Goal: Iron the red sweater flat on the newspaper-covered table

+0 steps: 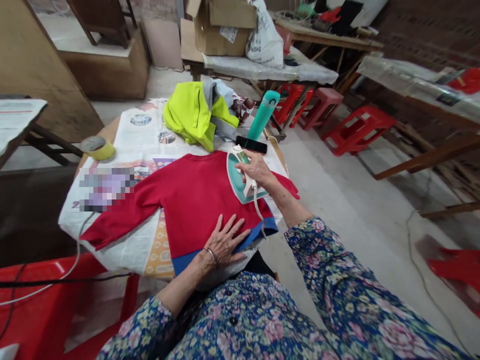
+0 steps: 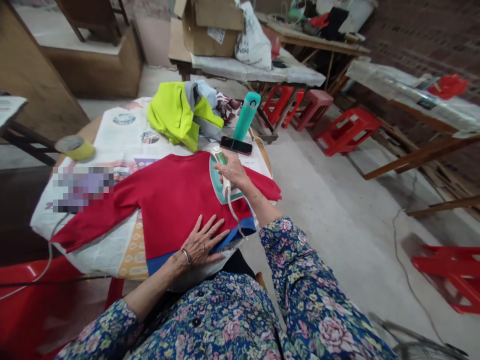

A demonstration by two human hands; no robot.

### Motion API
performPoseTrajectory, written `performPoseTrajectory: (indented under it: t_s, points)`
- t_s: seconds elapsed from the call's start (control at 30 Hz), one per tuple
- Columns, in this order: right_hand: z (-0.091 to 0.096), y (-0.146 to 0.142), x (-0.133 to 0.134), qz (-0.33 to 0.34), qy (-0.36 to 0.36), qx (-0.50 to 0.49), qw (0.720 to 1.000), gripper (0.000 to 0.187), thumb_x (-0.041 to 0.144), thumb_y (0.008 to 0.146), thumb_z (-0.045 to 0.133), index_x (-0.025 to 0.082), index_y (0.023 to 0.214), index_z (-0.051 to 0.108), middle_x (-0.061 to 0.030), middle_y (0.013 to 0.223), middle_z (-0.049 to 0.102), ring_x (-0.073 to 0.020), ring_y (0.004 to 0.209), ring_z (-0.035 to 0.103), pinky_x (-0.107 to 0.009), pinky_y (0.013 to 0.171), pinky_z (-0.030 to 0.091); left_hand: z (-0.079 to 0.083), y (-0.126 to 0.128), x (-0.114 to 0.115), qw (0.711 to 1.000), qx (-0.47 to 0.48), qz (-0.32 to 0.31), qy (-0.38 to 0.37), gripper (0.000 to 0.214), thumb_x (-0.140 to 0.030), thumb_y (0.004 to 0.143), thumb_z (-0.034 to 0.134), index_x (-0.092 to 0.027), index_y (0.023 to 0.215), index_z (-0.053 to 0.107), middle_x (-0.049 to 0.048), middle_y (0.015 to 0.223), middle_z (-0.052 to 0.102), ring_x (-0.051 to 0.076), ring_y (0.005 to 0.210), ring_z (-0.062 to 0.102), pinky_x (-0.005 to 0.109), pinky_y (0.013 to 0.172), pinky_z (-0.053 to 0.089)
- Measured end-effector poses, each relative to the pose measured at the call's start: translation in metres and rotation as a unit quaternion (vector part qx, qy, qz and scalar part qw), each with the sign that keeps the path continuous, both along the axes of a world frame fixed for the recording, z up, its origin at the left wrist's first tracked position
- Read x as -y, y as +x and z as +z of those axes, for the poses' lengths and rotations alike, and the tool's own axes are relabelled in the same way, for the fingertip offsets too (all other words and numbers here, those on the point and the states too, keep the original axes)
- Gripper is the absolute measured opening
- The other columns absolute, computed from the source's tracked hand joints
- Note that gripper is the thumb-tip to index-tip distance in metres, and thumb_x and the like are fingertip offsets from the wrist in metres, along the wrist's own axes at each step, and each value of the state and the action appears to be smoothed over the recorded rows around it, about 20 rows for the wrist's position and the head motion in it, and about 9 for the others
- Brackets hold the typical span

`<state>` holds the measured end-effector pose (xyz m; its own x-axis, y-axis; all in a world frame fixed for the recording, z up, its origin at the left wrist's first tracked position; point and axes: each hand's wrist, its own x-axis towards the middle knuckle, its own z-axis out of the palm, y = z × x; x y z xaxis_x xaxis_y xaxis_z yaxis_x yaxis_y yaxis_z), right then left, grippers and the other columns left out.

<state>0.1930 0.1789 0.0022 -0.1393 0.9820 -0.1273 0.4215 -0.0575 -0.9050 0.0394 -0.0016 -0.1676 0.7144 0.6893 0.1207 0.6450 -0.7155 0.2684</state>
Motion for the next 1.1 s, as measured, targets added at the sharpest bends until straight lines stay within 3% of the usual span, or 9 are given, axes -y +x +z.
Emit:
performPoseTrajectory:
  t_s: [0.1,0.17,0.27,0.37,0.47,0.57,0.8,0.93,1.1]
  points:
    - [0.006,-0.010,0.007,0.071,0.014,-0.024,0.997,0.036,0.010,0.092,0.071,0.017,0.127,0.073,0.0075,0.062,0.057,-0.0106,0.041,0.053,-0.019,0.040,0.042,0.001,-0.005,0.005,0.998,0.034,0.038,0.021,0.067,-0.066,0.108,0.056,-0.033,0.167,0.058,0.0139,0.173,0.057,0.037,0.163,0.048,0.065,0.137,0.029]
    - [0.009,-0.023,0.013,0.128,0.012,-0.051,0.990,0.041,0.011,0.093,0.071,0.017,0.134,0.074,0.0076,0.063,0.058,-0.0102,0.043,0.054,-0.019,0.041,0.044,0.002,-0.020,0.015,0.986,0.063,0.143,0.061,0.050,-0.052,0.112,0.054,-0.030,0.153,0.071,0.0146,0.163,0.066,0.035,0.152,0.058,0.060,0.131,0.039]
    - [0.007,-0.052,0.022,0.202,-0.016,-0.077,0.976,0.051,0.012,0.096,0.072,0.016,0.146,0.071,0.0081,0.064,0.060,-0.0095,0.044,0.055,-0.018,0.042,0.045,0.003,-0.053,0.037,0.927,0.078,0.349,0.114,0.035,-0.036,0.111,0.052,-0.025,0.128,0.080,0.0167,0.140,0.076,0.033,0.126,0.069,0.052,0.112,0.053]
    - [-0.002,-0.083,0.032,0.250,-0.049,-0.081,0.964,0.065,0.012,0.097,0.072,0.017,0.161,0.062,0.0096,0.063,0.058,-0.0092,0.045,0.055,-0.016,0.043,0.043,0.002,-0.084,0.066,0.879,0.070,0.448,0.150,0.026,-0.037,0.108,0.056,-0.025,0.112,0.079,0.0157,0.123,0.076,0.033,0.108,0.067,0.049,0.097,0.055]
    - [-0.012,-0.101,0.047,0.296,-0.070,-0.082,0.949,0.068,0.009,0.098,0.070,0.015,0.165,0.058,0.0103,0.060,0.055,-0.0090,0.044,0.053,-0.015,0.042,0.042,-0.004,-0.099,0.094,0.872,0.106,0.448,0.170,0.020,-0.031,0.108,0.057,-0.026,0.108,0.076,0.0119,0.114,0.073,0.030,0.101,0.066,0.047,0.098,0.055]
    - [-0.017,-0.101,0.066,0.352,-0.088,-0.090,0.928,0.069,0.010,0.098,0.071,0.013,0.166,0.058,0.0098,0.059,0.054,-0.0092,0.045,0.052,-0.015,0.043,0.042,-0.015,-0.100,0.110,0.860,0.179,0.439,0.188,0.023,-0.021,0.109,0.050,-0.026,0.115,0.072,0.0099,0.114,0.072,0.027,0.105,0.068,0.043,0.100,0.056]
    - [-0.022,-0.050,0.133,0.415,-0.137,-0.079,0.896,0.078,0.016,0.095,0.076,0.025,0.170,0.057,0.0058,0.082,0.066,-0.0057,0.047,0.052,-0.016,0.043,0.045,-0.035,-0.092,0.106,0.799,0.258,0.500,0.211,0.011,-0.025,0.108,0.050,-0.025,0.109,0.061,0.0102,0.112,0.069,0.027,0.107,0.068,0.046,0.101,0.057]
    - [-0.027,-0.020,0.170,0.393,-0.176,-0.092,0.898,0.080,0.020,0.095,0.079,0.030,0.171,0.057,0.0055,0.086,0.069,-0.0050,0.048,0.052,-0.015,0.044,0.046,-0.033,-0.093,0.104,0.791,0.250,0.512,0.223,0.018,-0.026,0.106,0.051,-0.022,0.119,0.063,0.0137,0.121,0.067,0.030,0.118,0.066,0.051,0.108,0.057]
    - [-0.030,0.011,0.186,0.267,-0.150,-0.101,0.947,0.079,0.020,0.094,0.078,0.032,0.169,0.059,0.0050,0.083,0.070,-0.0069,0.047,0.053,-0.017,0.043,0.044,-0.027,-0.106,0.104,0.837,0.199,0.475,0.183,0.041,-0.019,0.103,0.047,-0.029,0.137,0.068,0.0152,0.143,0.069,0.034,0.127,0.068,0.062,0.116,0.053]
